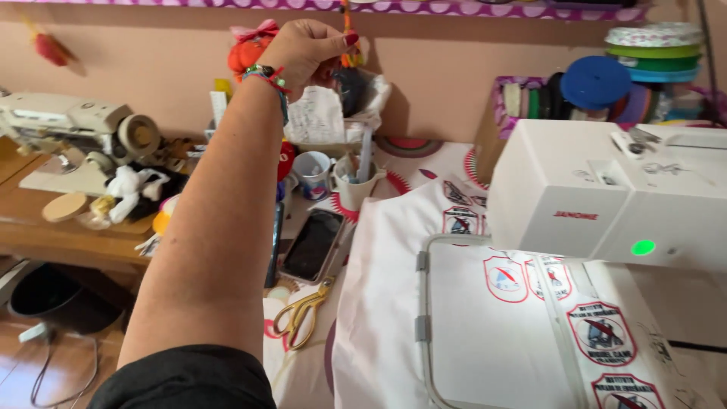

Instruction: Rethreading an embroidery machine, adjusting the fabric hoop, and cutting excess threads from embroidered patches.

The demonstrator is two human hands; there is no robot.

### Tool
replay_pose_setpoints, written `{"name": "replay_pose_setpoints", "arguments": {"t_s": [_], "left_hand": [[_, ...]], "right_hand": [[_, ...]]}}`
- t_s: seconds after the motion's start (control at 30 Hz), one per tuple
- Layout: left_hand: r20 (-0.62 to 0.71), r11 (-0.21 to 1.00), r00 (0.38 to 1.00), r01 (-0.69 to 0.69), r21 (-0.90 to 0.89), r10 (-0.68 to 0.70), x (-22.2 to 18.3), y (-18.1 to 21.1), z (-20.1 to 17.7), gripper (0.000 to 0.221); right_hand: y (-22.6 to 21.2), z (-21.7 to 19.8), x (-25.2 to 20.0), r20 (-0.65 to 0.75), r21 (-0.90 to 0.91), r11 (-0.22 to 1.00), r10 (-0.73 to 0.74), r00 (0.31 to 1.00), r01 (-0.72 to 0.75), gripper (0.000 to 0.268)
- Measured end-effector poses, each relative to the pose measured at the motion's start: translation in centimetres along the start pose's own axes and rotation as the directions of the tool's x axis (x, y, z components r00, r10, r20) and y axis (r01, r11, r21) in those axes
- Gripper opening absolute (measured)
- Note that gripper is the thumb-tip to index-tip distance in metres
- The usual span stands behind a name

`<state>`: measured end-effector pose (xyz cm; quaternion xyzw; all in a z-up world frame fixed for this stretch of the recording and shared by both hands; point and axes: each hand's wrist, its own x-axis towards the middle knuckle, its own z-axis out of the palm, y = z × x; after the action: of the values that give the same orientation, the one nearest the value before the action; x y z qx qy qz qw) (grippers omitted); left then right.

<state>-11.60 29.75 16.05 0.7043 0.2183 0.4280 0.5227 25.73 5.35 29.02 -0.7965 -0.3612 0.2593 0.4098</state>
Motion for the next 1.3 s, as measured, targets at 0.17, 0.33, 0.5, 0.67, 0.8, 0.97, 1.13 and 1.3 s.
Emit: {"name": "replay_pose_setpoints", "arguments": {"t_s": [0.17, 0.33, 0.5, 0.67, 0.8, 0.97, 1.13, 1.3], "left_hand": [[-0.076, 0.962, 0.997, 0.029, 0.272, -0.008, -0.7, 1.1, -0.6, 0.023], [0.063, 0.850, 0.998, -0.031, 0.526, -0.003, -1.6, 4.3, 5.7, 0.023], [0.283, 0.842, 0.942, -0.297, 0.450, 0.182, -0.6, 3.7, 11.0, 0.020], [0.225, 0.873, 0.940, -0.324, 0.364, 0.255, -2.7, 4.9, 13.7, 0.024], [0.203, 0.908, 0.953, -0.281, 0.310, 0.226, -3.4, 4.9, 16.0, 0.024], [0.262, 0.959, 0.955, -0.198, 0.204, 0.142, -0.5, 1.6, 19.4, 0.032], [0.353, 0.876, 0.888, -0.102, -0.471, 0.293, -2.4, 3.5, 22.1, 0.018], [0.297, 0.835, 0.900, -0.118, -0.537, 0.318, -0.2, 2.3, 26.1, 0.019]], "right_hand": [[8.9, -2.4, 13.2, -0.030, -0.034, 0.997, 0.070, 0.997, -0.071, 0.056], [8.2, 3.6, 11.6, -0.052, -0.904, 0.351, -0.660, 0.750, 0.246, 0.077], [0.8, 12.7, -7.0, 0.404, -0.128, 0.739, -0.570, 0.716, 0.661, 0.073], [3.5, 11.5, -0.7, 0.432, 0.440, 0.816, -0.557, 0.709, 0.374, 0.037], [6.1, 6.4, 2.8, 0.269, 0.308, 0.826, -0.552, 0.789, 0.472, 0.020], [9.8, 1.3, 4.4, 0.162, 0.157, 0.865, -0.499, 0.851, 0.477, 0.015], [13.5, -0.1, 2.8, 0.210, 0.176, 0.848, -0.529, 0.822, 0.501, 0.025], [13.9, -0.3, -0.9, 0.165, -0.102, 0.777, -0.602, 0.781, 0.621, 0.027]]}}
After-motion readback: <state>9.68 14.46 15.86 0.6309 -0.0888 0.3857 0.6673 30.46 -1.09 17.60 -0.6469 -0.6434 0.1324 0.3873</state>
